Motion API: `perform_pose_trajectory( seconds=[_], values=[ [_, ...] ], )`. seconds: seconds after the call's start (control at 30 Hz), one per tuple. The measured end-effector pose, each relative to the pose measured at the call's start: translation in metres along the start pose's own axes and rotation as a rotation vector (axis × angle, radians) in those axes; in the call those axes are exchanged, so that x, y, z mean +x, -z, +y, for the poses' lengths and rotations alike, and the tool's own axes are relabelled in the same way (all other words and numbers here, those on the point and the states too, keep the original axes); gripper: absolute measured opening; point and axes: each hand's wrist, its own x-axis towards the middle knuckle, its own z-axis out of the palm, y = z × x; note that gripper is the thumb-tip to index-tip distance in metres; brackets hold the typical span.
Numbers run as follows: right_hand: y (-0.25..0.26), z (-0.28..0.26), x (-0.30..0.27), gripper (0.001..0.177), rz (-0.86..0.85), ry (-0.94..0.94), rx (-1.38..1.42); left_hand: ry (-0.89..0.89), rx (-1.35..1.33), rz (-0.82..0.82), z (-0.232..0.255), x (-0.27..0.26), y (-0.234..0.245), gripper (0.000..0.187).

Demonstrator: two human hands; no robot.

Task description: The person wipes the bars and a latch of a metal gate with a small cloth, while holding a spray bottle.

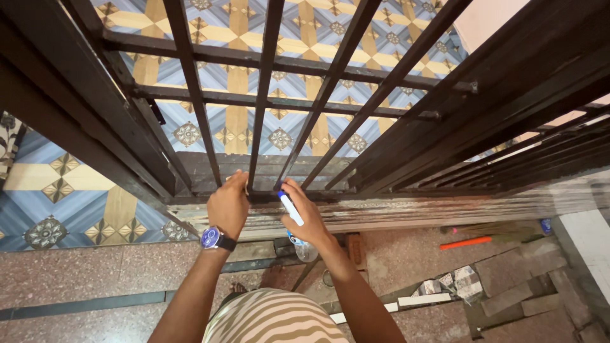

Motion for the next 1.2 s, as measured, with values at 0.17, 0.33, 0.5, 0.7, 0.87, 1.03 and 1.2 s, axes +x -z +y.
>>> perform_pose_trajectory(
  seconds=[0.17,0.33,0.5,0.7,0.87,1.03,1.2],
  values=[
    [-0.001,-0.003,-0.001,0.070,0.008,-0.045,0.025,0.050,0.093,-0.157,0.008,-0.018,0.020,0.036],
    [0.001,-0.004,0.001,0.070,0.002,-0.032,0.067,0.020,0.113,-0.140,0.007,-0.008,0.024,0.036],
    [-0.002,-0.002,-0.001,0.070,-0.008,-0.043,0.040,0.043,0.097,-0.084,0.003,-0.002,0.011,0.033],
    [-0.005,0.000,-0.001,0.070,0.016,-0.036,0.017,-0.016,0.126,-0.114,0.002,-0.035,0.034,0.047],
    [-0.005,0.001,-0.002,0.071,0.007,-0.038,0.014,-0.001,0.096,-0.052,0.001,-0.025,0.026,0.028],
    [-0.006,0.000,-0.002,0.072,0.019,-0.023,0.026,-0.087,0.071,0.071,0.004,-0.028,0.023,0.021],
    [-0.006,-0.004,-0.001,0.073,0.018,-0.058,0.008,-0.017,0.020,-0.053,-0.009,-0.013,0.019,0.034]
  ],
)
